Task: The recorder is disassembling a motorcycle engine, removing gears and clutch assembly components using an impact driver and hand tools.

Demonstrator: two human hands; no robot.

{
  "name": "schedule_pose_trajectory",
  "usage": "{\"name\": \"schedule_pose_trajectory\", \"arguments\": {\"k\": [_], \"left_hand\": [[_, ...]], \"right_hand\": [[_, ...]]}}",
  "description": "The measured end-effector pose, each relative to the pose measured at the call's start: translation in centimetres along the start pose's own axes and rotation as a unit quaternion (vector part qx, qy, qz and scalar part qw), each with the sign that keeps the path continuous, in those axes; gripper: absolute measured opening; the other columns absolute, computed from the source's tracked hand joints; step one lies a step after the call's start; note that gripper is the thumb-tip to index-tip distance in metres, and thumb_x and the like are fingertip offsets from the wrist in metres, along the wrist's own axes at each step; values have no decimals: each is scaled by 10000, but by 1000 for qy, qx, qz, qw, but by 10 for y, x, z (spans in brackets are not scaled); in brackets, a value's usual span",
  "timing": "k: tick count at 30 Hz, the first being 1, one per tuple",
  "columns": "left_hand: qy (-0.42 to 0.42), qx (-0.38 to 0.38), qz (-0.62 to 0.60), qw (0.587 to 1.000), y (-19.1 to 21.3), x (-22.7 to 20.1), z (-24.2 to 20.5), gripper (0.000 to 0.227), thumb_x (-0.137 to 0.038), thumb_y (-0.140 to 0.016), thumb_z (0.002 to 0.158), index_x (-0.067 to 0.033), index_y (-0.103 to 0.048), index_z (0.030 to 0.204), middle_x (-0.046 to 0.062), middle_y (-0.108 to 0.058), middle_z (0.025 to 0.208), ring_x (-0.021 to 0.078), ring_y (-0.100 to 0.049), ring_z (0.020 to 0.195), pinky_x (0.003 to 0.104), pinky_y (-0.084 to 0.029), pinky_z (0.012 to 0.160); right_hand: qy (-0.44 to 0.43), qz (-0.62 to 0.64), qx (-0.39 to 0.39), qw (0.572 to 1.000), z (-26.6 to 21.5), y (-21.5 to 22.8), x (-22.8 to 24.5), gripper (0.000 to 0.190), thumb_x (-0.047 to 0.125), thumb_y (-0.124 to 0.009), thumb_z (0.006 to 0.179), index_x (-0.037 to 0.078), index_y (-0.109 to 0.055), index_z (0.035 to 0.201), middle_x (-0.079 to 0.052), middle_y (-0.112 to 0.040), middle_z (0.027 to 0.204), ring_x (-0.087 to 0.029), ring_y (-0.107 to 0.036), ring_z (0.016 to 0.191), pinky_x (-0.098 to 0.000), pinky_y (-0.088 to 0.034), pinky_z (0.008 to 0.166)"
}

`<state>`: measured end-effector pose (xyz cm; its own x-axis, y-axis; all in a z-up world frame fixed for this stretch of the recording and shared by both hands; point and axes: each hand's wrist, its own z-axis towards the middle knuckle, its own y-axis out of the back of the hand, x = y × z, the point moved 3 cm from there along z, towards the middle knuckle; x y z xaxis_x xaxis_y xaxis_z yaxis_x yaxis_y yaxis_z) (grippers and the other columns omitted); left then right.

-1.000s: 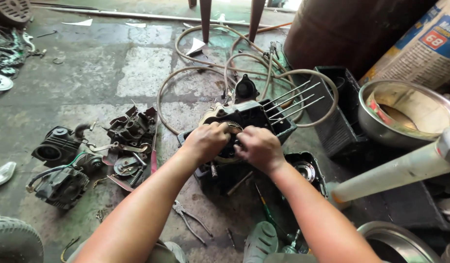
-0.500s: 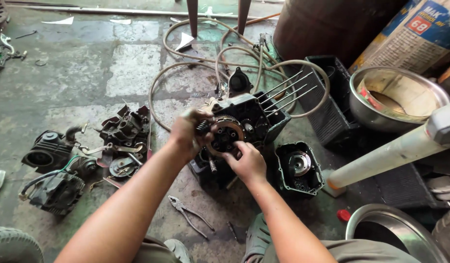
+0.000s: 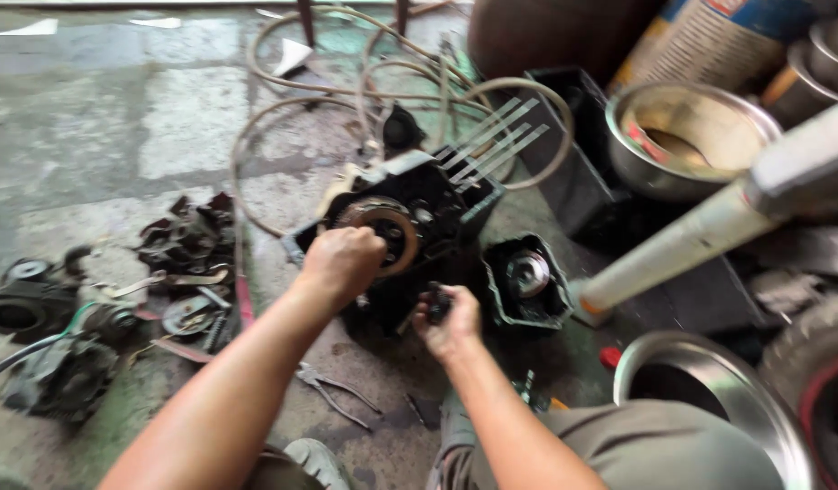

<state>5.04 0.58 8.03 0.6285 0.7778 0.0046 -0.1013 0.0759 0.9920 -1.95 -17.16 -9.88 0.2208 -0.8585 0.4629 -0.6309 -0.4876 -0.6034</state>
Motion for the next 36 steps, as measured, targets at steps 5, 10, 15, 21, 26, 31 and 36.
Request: {"name": "schedule_pose_trajectory", "arguments": {"k": [5, 10, 15, 21, 26, 31, 36], "left_hand": [[-103, -39, -155, 982, 47, -65, -2, 234, -223, -790, 635, -58, -717, 783, 130, -683, 809, 326, -702, 812, 462, -564, 710], [-130, 10, -187, 974, 17, -104, 2, 292, -189, -770, 662, -68, -715, 922, 118, -664, 950, 322, -664, 924, 442, -554, 773], [-193, -137, -219, 947, 34, -114, 12, 495, -224, -779, 587, -46, -704, 1043, 149, -677, 1124, 358, -627, 1100, 474, -502, 880], [-80, -18, -290, 953, 25, -93, 15, 455, -206, -760, 715, -119, -716, 1159, 88, -677, 1198, 331, -618, 1133, 438, -512, 952], [-2, 105, -242, 964, 15, -82, 17, 425, -253, -749, 767, -157, -711, 1179, 69, -669, 1202, 306, -623, 1145, 448, -522, 933], [-3, 130, -257, 958, 6, -85, 22, 381, -250, -718, 788, -160, -728, 1158, 77, -700, 1149, 316, -661, 1084, 455, -540, 907], [-23, 170, -242, 955, -25, -108, 34, 355, -284, -734, 763, -152, -758, 1092, 143, -735, 1033, 367, -698, 968, 490, -563, 851]], "right_hand": [[-120, 41, 138, 982, -73, -58, 2, 506, 523, -490, 899, 103, -650, 1131, -100, -685, 1092, -262, -654, 974, -442, -538, 846], [-65, 113, 190, 973, -98, -62, 24, 421, 499, -470, 961, 151, -643, 1123, -90, -681, 1145, -254, -648, 1075, -421, -518, 964], [9, 187, 222, 957, 6, 27, 47, 379, 452, -500, 1072, 106, -650, 1038, -70, -658, 902, -212, -650, 774, -348, -558, 693], [8, 268, -176, 947, 116, 152, 138, 450, 587, -526, 972, 143, -569, 918, -44, -565, 795, -170, -517, 591, -282, -443, 492], [44, 132, -228, 964, 166, 217, 182, 373, 346, -483, 1024, 107, -571, 1297, -137, -500, 1423, -356, -467, 1308, -584, -394, 1095], [28, 19, -242, 970, 113, 175, 216, 431, 307, -509, 1010, 75, -521, 1374, -200, -376, 1564, -430, -324, 1446, -709, -230, 1172], [163, -310, -219, 911, 75, 128, 289, 463, 258, -619, 925, 73, -541, 1342, -214, -549, 1480, -353, -550, 1298, -690, -421, 993]]}}
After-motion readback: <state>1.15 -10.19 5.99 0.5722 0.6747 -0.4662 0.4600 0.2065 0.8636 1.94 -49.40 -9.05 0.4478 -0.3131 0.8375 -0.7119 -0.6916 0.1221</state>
